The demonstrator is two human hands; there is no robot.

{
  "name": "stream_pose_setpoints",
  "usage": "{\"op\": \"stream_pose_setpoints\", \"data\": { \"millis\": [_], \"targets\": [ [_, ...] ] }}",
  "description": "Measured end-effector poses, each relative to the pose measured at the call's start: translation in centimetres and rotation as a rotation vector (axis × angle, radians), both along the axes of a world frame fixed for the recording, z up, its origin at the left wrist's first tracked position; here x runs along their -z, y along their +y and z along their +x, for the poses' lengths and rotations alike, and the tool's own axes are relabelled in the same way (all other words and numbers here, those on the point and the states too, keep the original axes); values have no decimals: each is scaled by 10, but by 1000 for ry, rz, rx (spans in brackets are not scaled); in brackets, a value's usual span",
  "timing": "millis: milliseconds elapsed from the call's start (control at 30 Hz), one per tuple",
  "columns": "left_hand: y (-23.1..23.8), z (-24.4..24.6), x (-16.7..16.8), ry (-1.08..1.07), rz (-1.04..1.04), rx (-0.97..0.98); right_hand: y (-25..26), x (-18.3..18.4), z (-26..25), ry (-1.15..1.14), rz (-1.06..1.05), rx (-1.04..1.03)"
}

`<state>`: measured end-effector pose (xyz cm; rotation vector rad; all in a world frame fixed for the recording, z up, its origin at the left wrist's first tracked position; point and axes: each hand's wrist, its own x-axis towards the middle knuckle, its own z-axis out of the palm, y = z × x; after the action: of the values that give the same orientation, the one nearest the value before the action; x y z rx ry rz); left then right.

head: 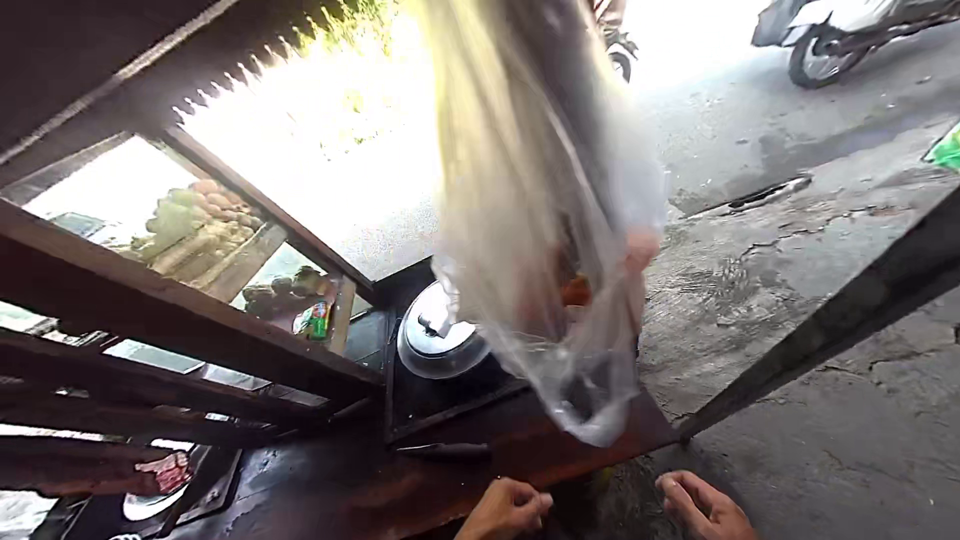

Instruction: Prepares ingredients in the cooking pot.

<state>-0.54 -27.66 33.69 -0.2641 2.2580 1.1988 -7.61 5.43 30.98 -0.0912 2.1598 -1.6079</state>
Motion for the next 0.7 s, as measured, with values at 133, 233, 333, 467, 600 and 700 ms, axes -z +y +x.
{"op": "stream_pose_setpoints", "data": {
  "millis": [133, 233, 333, 467, 600, 700],
  "targets": [
    [-122, -77, -61, 451, -313, -203, -130, -14, -45, 66, -3, 109],
    [-188, -142, -85, 558, -539, -335, -207, -26, -81, -1, 3, 149],
    [-231, -205, -91, 494, -716, -309, -260, -24, -113, -43, 40, 177],
    [-260, -263, -75, 259, -837, -82, -298, -11, -142, -292, -3, 152],
    [-261, -281, -74, 194, -827, 37, -311, -7, -156, -156, 39, 104],
    [-269, -284, -78, 229, -819, 86, -308, -18, -150, 46, 174, 165]
  ]
}}
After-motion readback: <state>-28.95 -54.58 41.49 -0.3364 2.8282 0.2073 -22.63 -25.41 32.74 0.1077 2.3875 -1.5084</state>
